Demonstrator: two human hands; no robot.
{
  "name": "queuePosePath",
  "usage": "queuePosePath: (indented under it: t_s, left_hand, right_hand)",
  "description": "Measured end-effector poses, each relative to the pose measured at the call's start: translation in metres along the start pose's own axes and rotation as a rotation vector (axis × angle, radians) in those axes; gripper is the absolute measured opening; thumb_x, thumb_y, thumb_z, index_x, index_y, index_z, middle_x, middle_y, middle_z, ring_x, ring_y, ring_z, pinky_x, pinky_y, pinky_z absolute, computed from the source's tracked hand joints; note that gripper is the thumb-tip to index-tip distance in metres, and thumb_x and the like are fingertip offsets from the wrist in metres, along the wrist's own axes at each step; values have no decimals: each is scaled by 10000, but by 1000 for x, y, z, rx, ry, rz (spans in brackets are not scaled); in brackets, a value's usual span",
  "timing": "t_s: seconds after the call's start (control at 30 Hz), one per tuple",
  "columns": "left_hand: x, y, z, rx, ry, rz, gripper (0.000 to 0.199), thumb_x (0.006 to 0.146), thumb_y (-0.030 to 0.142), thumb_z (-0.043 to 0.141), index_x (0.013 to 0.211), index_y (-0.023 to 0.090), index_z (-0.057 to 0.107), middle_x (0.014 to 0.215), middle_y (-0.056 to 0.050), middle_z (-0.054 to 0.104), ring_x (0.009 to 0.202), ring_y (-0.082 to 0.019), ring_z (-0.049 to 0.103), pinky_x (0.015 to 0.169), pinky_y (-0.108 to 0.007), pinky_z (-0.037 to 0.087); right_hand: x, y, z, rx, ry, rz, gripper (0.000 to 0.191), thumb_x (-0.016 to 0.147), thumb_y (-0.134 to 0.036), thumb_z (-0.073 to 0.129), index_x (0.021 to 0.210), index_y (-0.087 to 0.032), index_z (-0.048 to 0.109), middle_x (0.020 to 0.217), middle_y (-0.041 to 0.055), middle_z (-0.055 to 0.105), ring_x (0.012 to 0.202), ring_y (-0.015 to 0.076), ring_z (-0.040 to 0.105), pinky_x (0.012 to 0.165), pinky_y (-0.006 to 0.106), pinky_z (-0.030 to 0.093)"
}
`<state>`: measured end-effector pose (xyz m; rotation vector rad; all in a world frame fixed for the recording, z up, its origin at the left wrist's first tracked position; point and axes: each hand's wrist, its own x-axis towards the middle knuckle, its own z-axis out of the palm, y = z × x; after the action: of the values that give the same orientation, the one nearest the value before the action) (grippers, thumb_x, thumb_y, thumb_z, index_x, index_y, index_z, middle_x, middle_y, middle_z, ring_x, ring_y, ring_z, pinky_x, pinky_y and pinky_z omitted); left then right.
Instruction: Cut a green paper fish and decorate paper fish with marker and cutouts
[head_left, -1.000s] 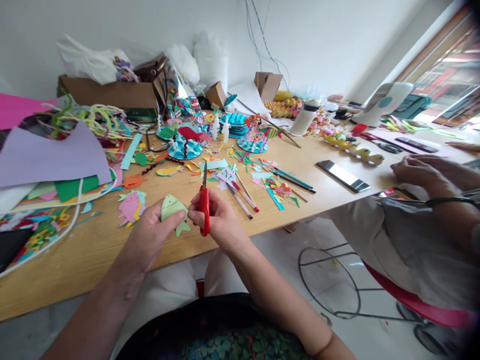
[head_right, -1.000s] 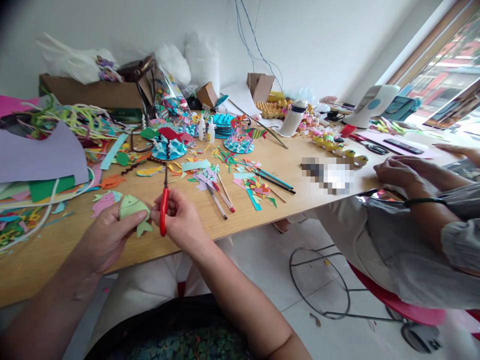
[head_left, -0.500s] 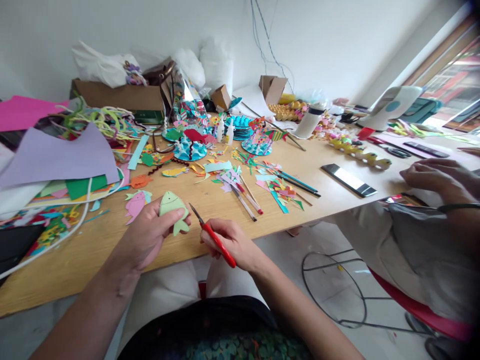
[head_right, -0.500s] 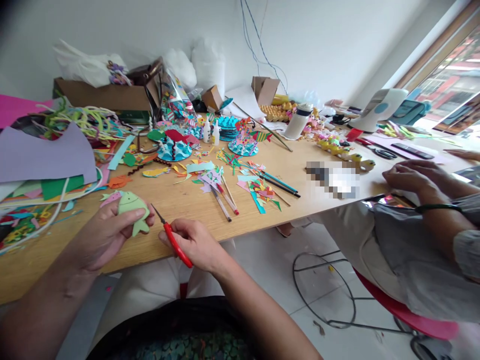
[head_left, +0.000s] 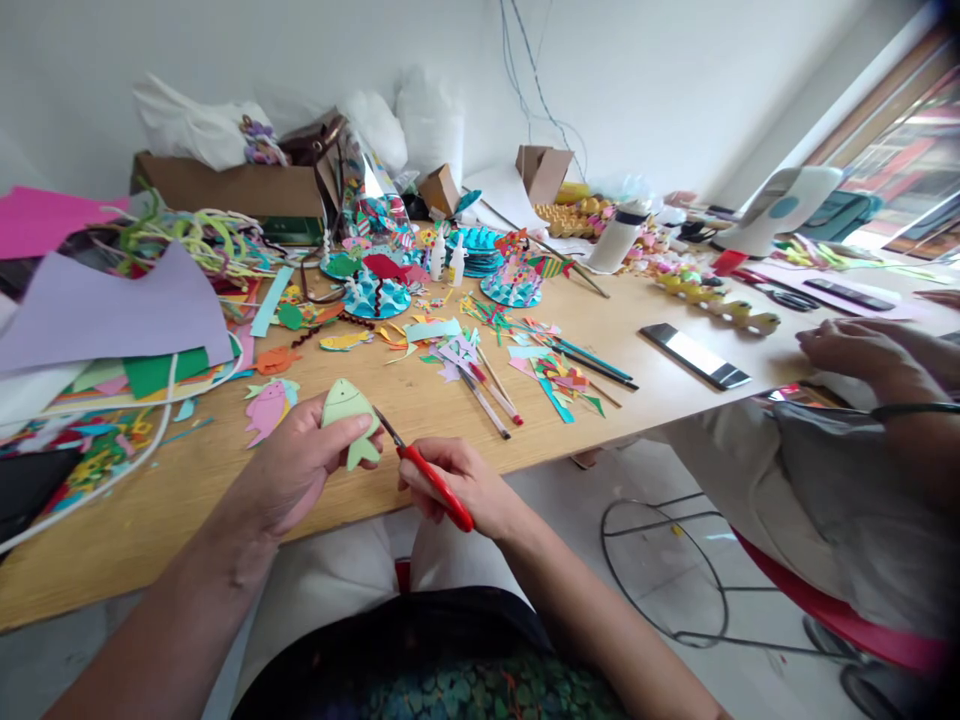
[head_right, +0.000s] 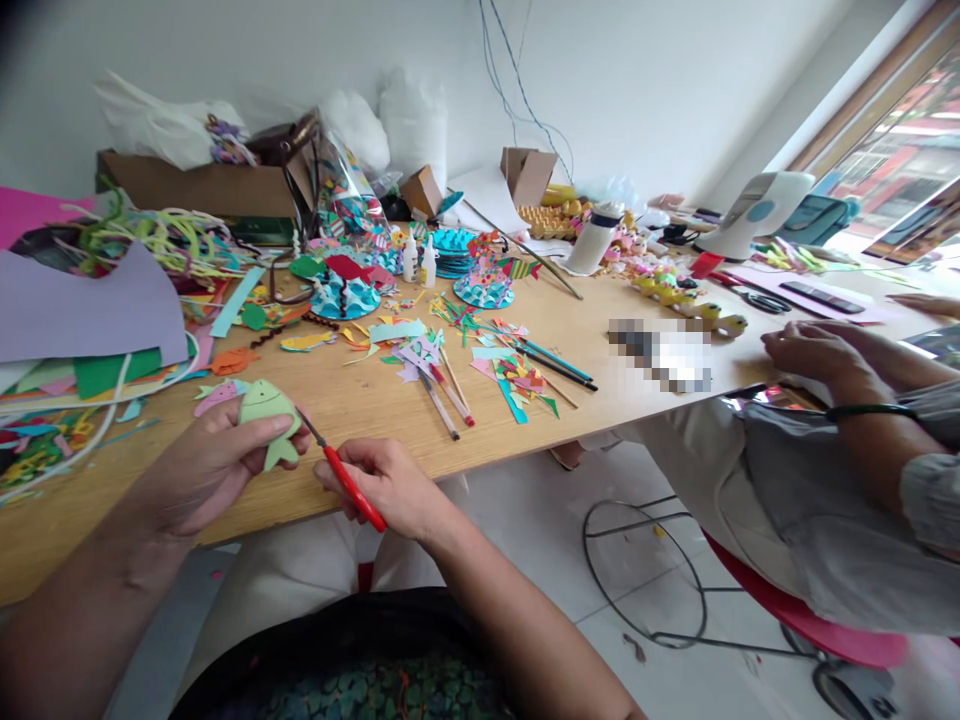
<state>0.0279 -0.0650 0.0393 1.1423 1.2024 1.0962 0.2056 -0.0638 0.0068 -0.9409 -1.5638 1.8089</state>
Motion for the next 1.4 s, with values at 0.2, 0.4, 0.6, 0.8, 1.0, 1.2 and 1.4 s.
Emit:
queuePosePath:
  t_s: [0.2,0.4,0.6,0.8,1.0,1.2,1.4]
  left_hand:
    - [1,-2,0,0,-16,-4,128,648,294,681,668,177,633,603,7,634,560,-111,544,507,-207,461]
    - [0,-1,2,-17,-5,-40,164,627,311,695,686,173,630,613,3,634,583,-124,558,520,-219,473]
    - [0,0,4,-27,-6,-52,191,613,325,702,685,169,619,617,-3,631,591,-135,566,524,-236,466]
    - [1,-3,2,-26,-19,-34,173,638,318,695,704,172,633,629,4,640,587,-128,574,528,-229,442]
    - [0,-5,2,-39,-23,-21,142,658,308,686,683,177,636,615,9,648,583,-122,572,519,-218,440]
    - [-1,-5,4,-71,-38,-34,147,637,300,698,686,172,642,586,6,655,555,-114,561,506,-204,442]
    - [-1,-5,6,-77,-36,-53,172,618,303,712,685,163,638,597,0,656,565,-111,560,512,-196,445]
  right_hand:
    - [0,1,-1,8,-8,4,333,779,-461,620,658,-158,553,476,-56,486,431,61,434,414,176,333]
    - [0,1,0,11,-8,16,351,778,-474,621,647,-161,532,468,-55,491,415,55,421,404,173,324]
    - [0,6,-1,-12,2,-18,339,799,-452,611,653,-158,527,468,-59,489,409,49,416,399,163,320]
    - [0,10,0,-19,29,-42,360,791,-461,622,631,-168,487,466,-61,470,403,55,424,386,166,311]
    - [1,9,1,-4,23,-40,380,784,-484,625,623,-175,474,467,-59,472,403,61,427,395,177,319]
    - [1,7,1,8,-32,-78,380,813,-482,597,631,-170,477,506,-55,485,452,54,428,453,178,340]
    - [0,7,1,25,-23,-63,382,797,-488,609,631,-171,476,498,-61,476,436,52,425,435,178,330]
